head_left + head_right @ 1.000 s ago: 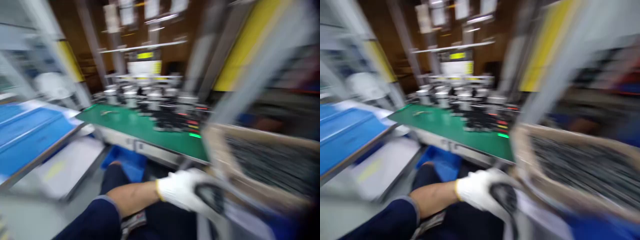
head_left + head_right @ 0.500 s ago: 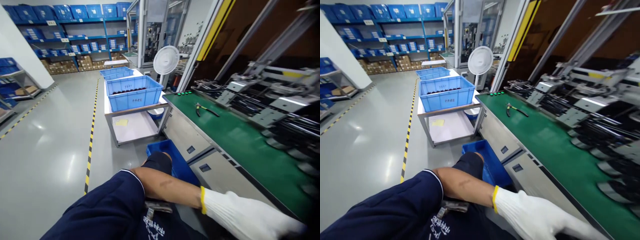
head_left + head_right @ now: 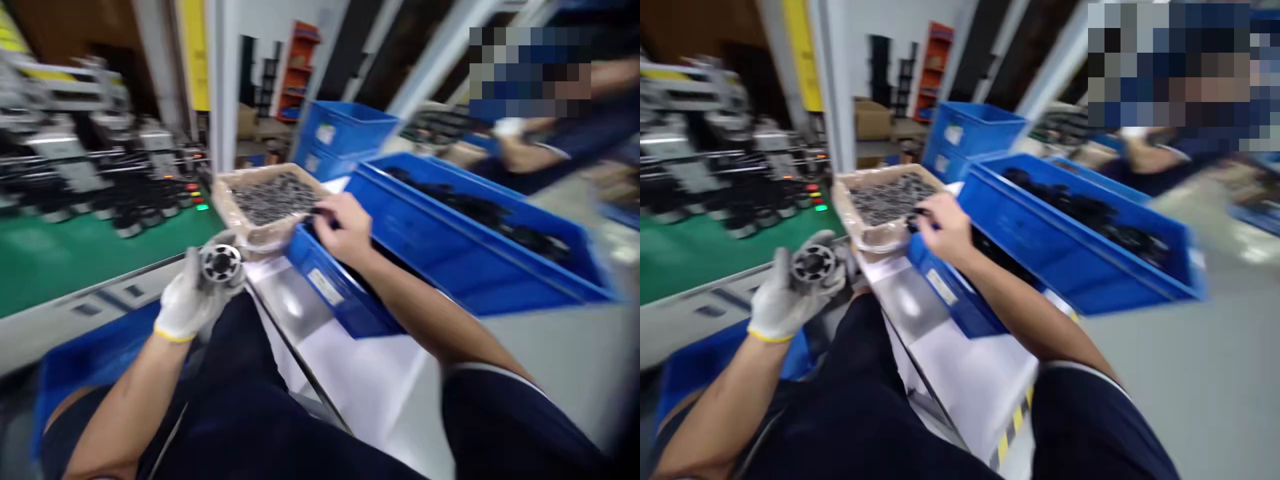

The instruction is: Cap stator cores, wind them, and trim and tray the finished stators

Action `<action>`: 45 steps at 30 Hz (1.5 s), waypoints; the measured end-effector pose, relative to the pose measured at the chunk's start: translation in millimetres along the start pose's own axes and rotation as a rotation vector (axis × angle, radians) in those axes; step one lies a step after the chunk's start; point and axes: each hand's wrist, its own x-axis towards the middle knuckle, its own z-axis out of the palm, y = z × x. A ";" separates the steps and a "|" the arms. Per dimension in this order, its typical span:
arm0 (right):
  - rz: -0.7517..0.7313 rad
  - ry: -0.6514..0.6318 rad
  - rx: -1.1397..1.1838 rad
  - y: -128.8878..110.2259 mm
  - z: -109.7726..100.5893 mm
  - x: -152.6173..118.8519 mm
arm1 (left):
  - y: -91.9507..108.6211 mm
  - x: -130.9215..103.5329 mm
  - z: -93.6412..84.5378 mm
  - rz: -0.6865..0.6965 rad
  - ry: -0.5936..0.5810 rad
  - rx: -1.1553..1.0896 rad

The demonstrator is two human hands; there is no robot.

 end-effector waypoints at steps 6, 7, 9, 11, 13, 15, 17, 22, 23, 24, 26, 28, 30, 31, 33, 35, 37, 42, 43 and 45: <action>-0.042 0.094 0.258 -24.7 -5.0 -31.2 | -25.4 36.1 17.6 0.012 -0.049 0.199; -0.061 0.098 0.320 -30.5 -0.1 -32.7 | -30.7 37.8 17.2 0.038 -0.074 0.281; -0.087 0.087 0.375 -37.2 3.3 -37.4 | -40.4 40.6 14.9 0.109 -0.124 0.464; -0.079 0.037 0.346 -36.5 -1.1 -43.2 | -47.6 42.8 13.2 0.186 -0.142 0.629; -0.075 -0.077 0.301 -31.2 -9.0 -47.9 | -51.5 44.6 13.6 0.240 -0.121 0.732; -0.116 -0.198 0.281 -25.1 -15.6 -50.4 | -52.4 46.2 15.0 0.274 -0.109 0.767; -0.180 -0.215 0.267 -20.7 -18.4 -51.4 | -51.8 47.9 16.3 0.281 -0.123 0.765; -0.241 -0.032 0.187 -19.9 -14.9 -52.6 | -49.1 49.2 18.8 0.281 -0.133 0.772; -0.242 -0.017 0.174 -20.8 -14.4 -52.8 | -48.6 48.7 19.2 0.278 -0.129 0.781; -0.250 -0.002 0.161 -21.8 -14.4 -52.9 | -48.0 48.1 19.5 0.274 -0.128 0.791; -0.276 0.020 0.133 -24.0 -14.9 -52.9 | -46.6 46.7 19.4 0.273 -0.132 0.811; -0.269 0.026 0.115 -26.2 -15.3 -53.1 | -45.2 45.5 18.4 0.270 -0.138 0.825; -0.255 0.027 0.095 -27.9 -14.3 -53.9 | -44.1 44.8 17.1 0.249 -0.139 0.836; -0.256 0.029 0.080 -28.3 -13.2 -54.6 | -43.9 44.6 16.8 0.236 -0.137 0.839; -0.274 0.040 0.055 -28.5 -10.2 -56.3 | -43.9 44.3 17.9 0.218 -0.127 0.839; -0.268 0.038 0.049 -28.1 -7.6 -57.6 | -44.5 43.9 21.9 0.183 -0.098 0.815; -0.250 -0.018 0.062 -27.5 -6.7 -57.3 | -44.8 43.5 27.7 0.120 -0.033 0.755; -0.047 -0.292 0.256 -25.4 -8.4 -47.6 | -40.9 44.6 32.6 0.012 0.178 0.623; 0.053 -0.294 0.312 -24.7 -8.3 -45.2 | -40.6 44.9 31.4 0.029 0.179 0.644; 0.239 -0.290 0.418 -22.9 -7.4 -41.1 | -41.4 44.7 29.2 0.106 0.099 0.765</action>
